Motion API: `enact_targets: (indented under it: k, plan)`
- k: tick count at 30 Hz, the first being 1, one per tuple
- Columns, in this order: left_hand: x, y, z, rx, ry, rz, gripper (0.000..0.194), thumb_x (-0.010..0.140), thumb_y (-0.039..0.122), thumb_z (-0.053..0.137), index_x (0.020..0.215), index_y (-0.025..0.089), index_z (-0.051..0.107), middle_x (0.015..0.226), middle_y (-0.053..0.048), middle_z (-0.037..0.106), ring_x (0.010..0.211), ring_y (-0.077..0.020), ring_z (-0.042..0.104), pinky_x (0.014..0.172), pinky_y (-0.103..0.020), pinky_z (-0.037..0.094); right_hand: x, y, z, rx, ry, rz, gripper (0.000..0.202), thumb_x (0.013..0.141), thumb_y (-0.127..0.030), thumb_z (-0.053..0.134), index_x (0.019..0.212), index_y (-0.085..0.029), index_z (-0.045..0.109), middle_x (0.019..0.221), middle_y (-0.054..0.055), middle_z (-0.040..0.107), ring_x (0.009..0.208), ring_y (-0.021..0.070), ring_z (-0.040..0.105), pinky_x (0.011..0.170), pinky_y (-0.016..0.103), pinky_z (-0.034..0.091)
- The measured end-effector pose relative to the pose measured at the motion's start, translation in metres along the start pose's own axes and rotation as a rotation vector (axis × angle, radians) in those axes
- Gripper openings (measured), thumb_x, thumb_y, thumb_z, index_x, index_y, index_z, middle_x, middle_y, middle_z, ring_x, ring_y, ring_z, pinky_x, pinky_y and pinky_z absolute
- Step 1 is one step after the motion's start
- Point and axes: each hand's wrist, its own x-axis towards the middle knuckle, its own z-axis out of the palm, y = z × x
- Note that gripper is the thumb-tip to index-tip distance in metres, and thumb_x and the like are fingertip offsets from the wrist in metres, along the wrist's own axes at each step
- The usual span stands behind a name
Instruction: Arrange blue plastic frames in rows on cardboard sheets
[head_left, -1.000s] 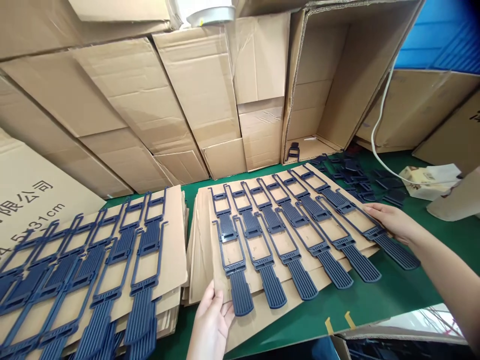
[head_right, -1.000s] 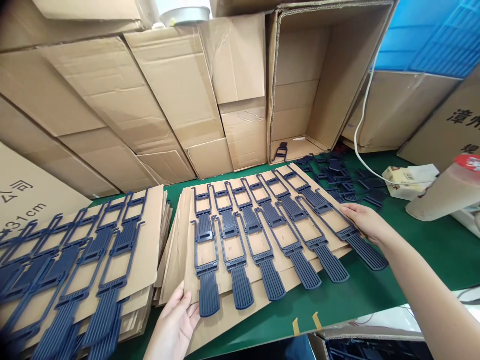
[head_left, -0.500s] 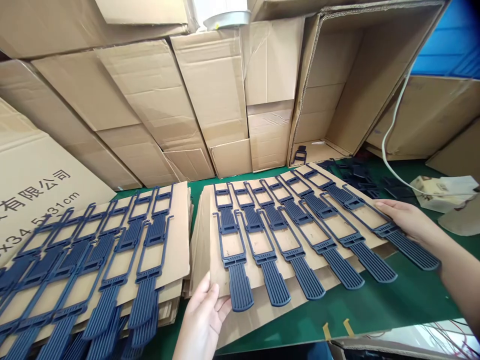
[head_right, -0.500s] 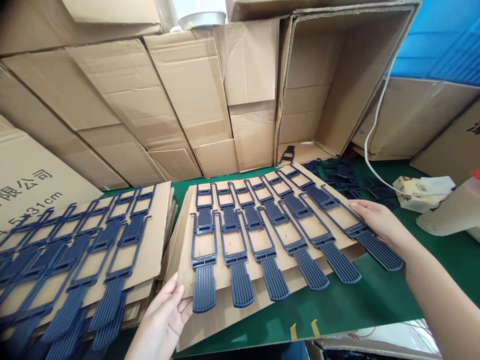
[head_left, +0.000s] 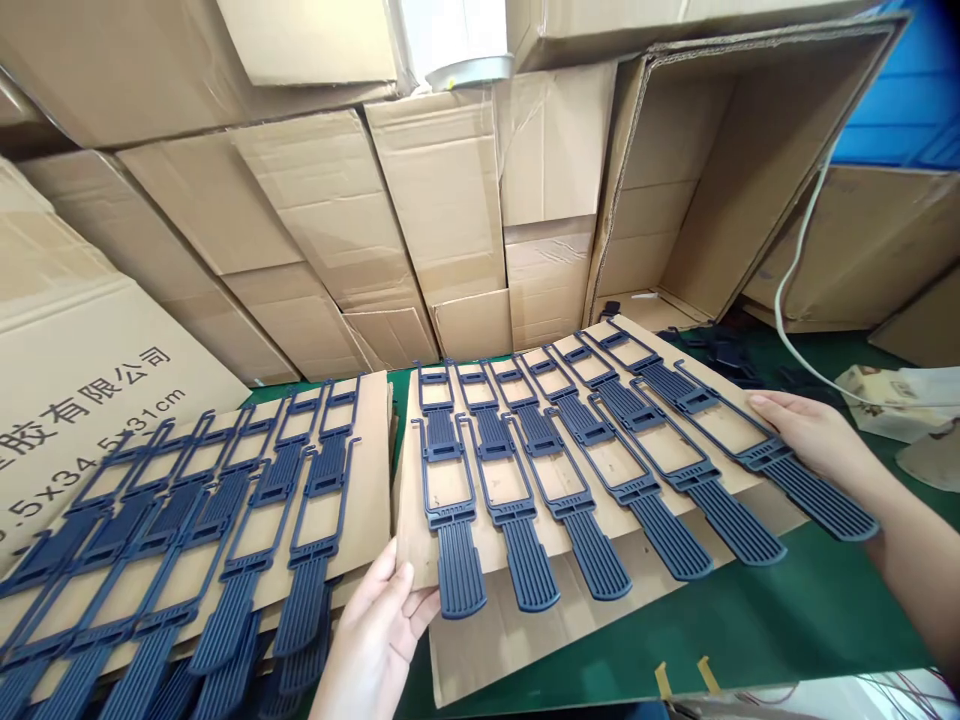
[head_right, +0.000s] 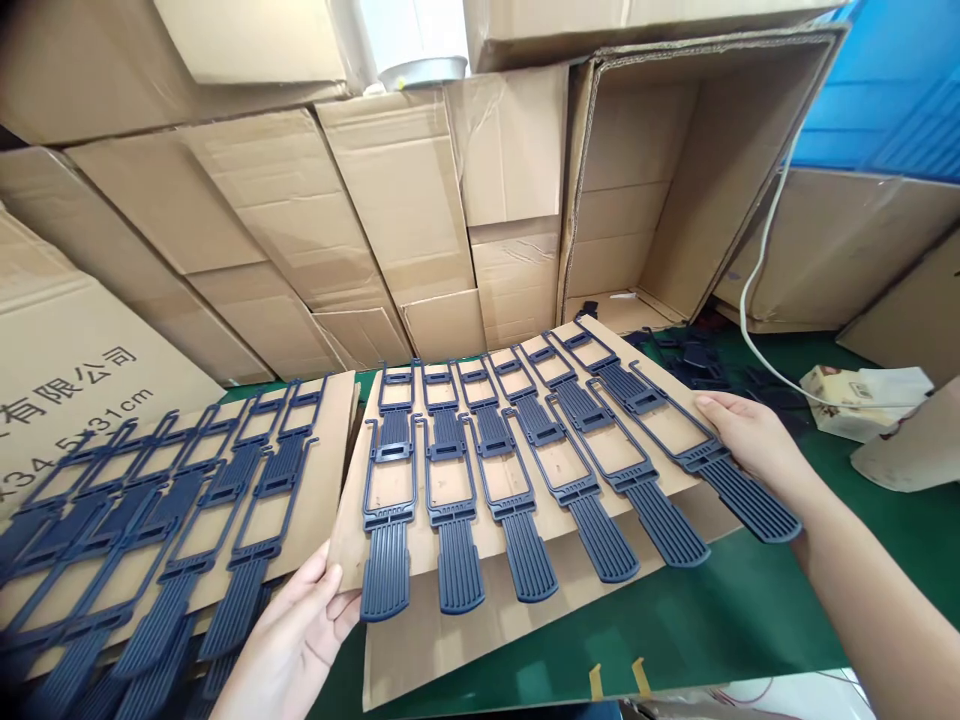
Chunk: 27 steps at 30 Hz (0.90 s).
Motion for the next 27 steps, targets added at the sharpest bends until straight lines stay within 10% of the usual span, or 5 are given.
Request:
enact_targets:
  k: [13,27]
  plan:
    - [-0.007,0.057,-0.021,-0.007,0.207,0.262,0.037,0.062,0.002,0.064,0.098,0.012,0.059,0.091,-0.012,0.067,0.072,-0.0223,0.065,0.061,-0.031,0.058,-0.027,-0.048,0.040,-0.042,-0.040,-0.197,0.027,0.085,-0.022,0.049,0.105,-0.012,0.064,0.093,0.008,0.064,0.070,0.0106,0.058,0.060,0.016,0.044]
    - [-0.020,0.145,-0.114,-0.104,0.470,0.506,0.015,0.066,-0.004,0.052,0.070,0.008,0.057,0.076,-0.004,0.067,0.064,-0.0140,0.062,0.052,-0.019,0.053,-0.087,-0.093,0.197,0.029,-0.263,-0.435,0.027,0.081,-0.020,0.044,0.089,-0.006,0.066,0.068,0.003,0.059,0.057,0.0091,0.049,0.053,0.017,0.036]
